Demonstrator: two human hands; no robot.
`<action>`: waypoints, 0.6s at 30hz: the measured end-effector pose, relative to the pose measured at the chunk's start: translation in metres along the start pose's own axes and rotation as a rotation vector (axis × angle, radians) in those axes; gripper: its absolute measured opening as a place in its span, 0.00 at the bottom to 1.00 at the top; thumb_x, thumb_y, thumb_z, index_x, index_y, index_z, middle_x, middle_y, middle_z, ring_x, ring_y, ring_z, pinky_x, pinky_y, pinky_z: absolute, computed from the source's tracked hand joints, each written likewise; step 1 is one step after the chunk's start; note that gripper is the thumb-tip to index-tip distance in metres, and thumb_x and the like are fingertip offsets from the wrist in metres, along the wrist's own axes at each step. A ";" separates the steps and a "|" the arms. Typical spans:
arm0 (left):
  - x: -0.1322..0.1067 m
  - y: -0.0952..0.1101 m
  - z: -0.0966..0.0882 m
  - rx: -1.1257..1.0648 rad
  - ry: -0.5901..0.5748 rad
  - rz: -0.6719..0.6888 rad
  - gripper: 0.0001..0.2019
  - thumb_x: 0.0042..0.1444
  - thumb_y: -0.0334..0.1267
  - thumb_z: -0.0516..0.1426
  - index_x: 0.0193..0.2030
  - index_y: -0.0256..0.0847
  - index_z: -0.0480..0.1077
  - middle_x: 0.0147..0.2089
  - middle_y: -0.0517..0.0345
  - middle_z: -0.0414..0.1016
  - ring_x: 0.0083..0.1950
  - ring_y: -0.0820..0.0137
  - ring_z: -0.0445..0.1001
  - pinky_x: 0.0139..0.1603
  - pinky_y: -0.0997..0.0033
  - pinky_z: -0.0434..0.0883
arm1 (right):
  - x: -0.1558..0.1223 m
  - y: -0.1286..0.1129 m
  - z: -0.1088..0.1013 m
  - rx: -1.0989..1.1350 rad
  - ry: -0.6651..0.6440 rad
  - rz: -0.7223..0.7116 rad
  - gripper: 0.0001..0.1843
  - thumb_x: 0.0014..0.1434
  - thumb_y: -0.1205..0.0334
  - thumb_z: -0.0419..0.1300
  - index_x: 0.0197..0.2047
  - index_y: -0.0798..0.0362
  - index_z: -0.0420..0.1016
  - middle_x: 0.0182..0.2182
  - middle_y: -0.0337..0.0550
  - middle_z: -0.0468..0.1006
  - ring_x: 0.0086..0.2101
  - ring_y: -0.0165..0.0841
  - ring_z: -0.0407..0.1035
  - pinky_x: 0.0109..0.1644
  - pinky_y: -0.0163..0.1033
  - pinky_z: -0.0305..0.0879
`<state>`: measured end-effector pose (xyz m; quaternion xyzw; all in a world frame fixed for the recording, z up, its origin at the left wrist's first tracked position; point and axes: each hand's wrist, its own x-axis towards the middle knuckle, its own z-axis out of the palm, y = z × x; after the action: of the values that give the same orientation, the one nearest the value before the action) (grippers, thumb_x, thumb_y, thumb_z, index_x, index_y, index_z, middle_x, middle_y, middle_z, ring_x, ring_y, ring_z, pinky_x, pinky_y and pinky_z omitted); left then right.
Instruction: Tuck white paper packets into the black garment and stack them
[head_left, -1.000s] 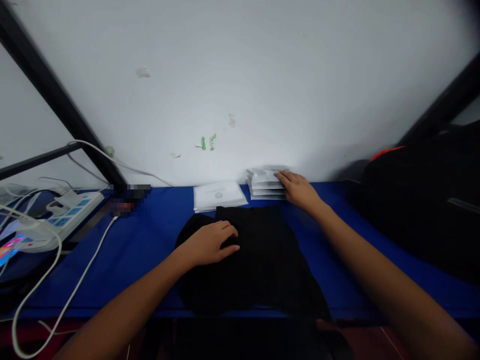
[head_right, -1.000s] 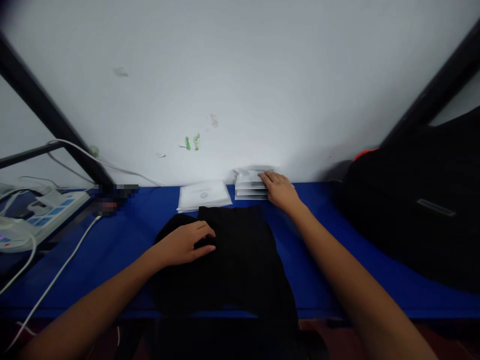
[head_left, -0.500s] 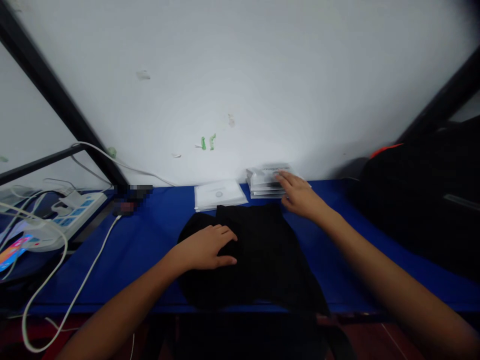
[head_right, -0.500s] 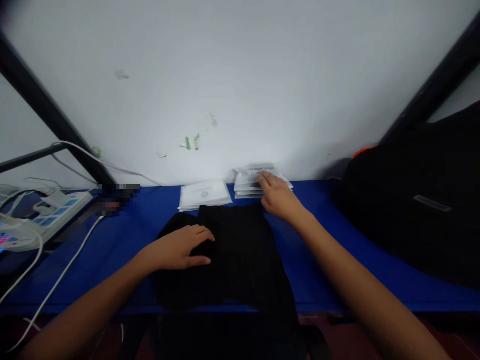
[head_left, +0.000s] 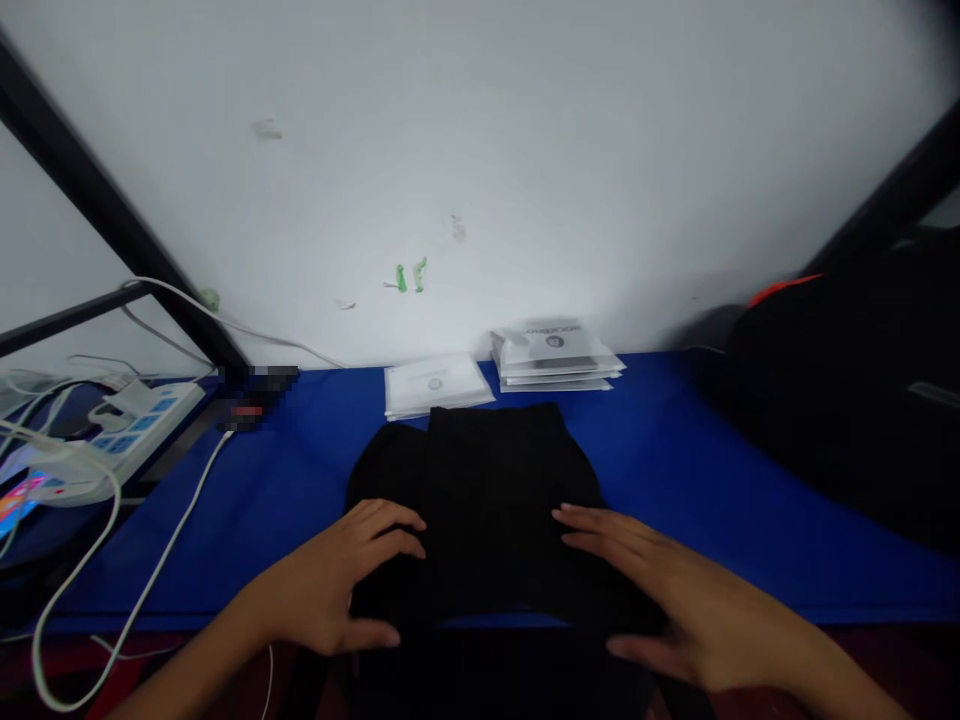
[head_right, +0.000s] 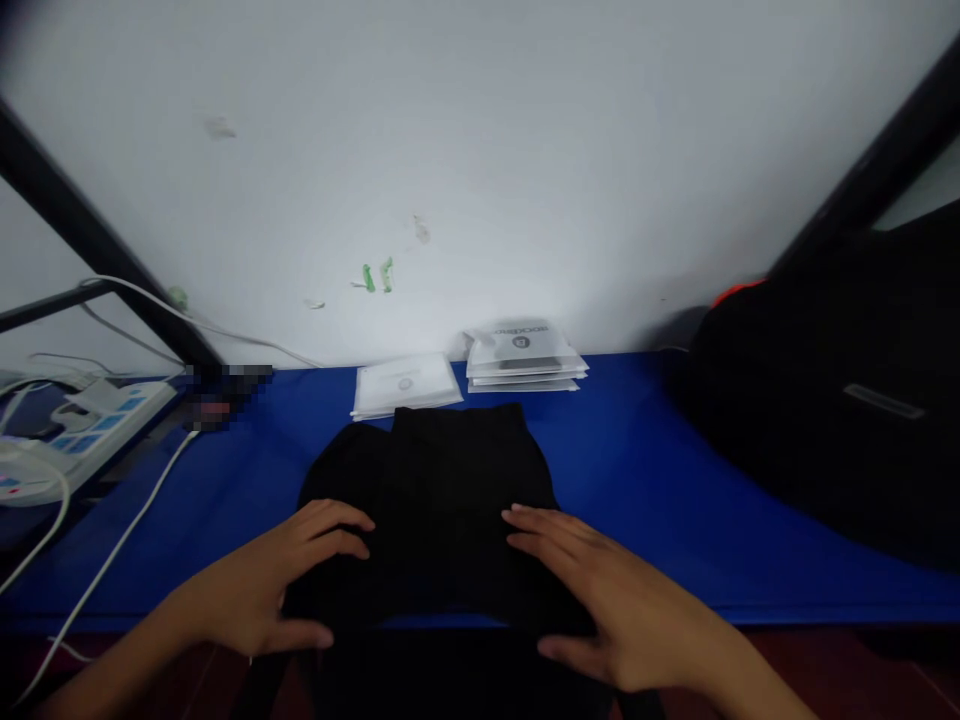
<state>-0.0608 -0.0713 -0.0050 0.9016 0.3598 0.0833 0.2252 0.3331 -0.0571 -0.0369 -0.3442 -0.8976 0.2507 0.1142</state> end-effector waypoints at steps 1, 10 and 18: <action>-0.003 0.000 -0.001 -0.011 0.005 -0.003 0.28 0.46 0.44 0.67 0.55 0.46 0.65 0.63 0.50 0.63 0.61 0.55 0.64 0.60 0.55 0.66 | 0.000 0.000 0.000 0.009 -0.002 0.005 0.35 0.52 0.52 0.67 0.63 0.46 0.66 0.66 0.51 0.58 0.63 0.51 0.55 0.63 0.60 0.60; -0.006 -0.011 -0.004 -0.177 0.074 -0.046 0.03 0.62 0.37 0.56 0.41 0.44 0.68 0.59 0.52 0.71 0.60 0.64 0.69 0.59 0.59 0.67 | 0.007 0.004 -0.008 0.147 0.015 0.045 0.11 0.66 0.54 0.53 0.39 0.48 0.75 0.60 0.44 0.70 0.62 0.43 0.59 0.62 0.54 0.63; 0.004 -0.026 -0.015 -0.424 0.020 -0.061 0.09 0.61 0.44 0.57 0.35 0.41 0.67 0.52 0.52 0.74 0.49 0.66 0.74 0.49 0.64 0.70 | 0.027 0.012 -0.024 0.188 0.168 0.082 0.17 0.67 0.50 0.49 0.47 0.47 0.76 0.44 0.44 0.80 0.46 0.40 0.74 0.50 0.46 0.70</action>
<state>-0.0781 -0.0465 -0.0038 0.8218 0.3635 0.1595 0.4088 0.3291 -0.0222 -0.0223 -0.3880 -0.8426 0.3085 0.2106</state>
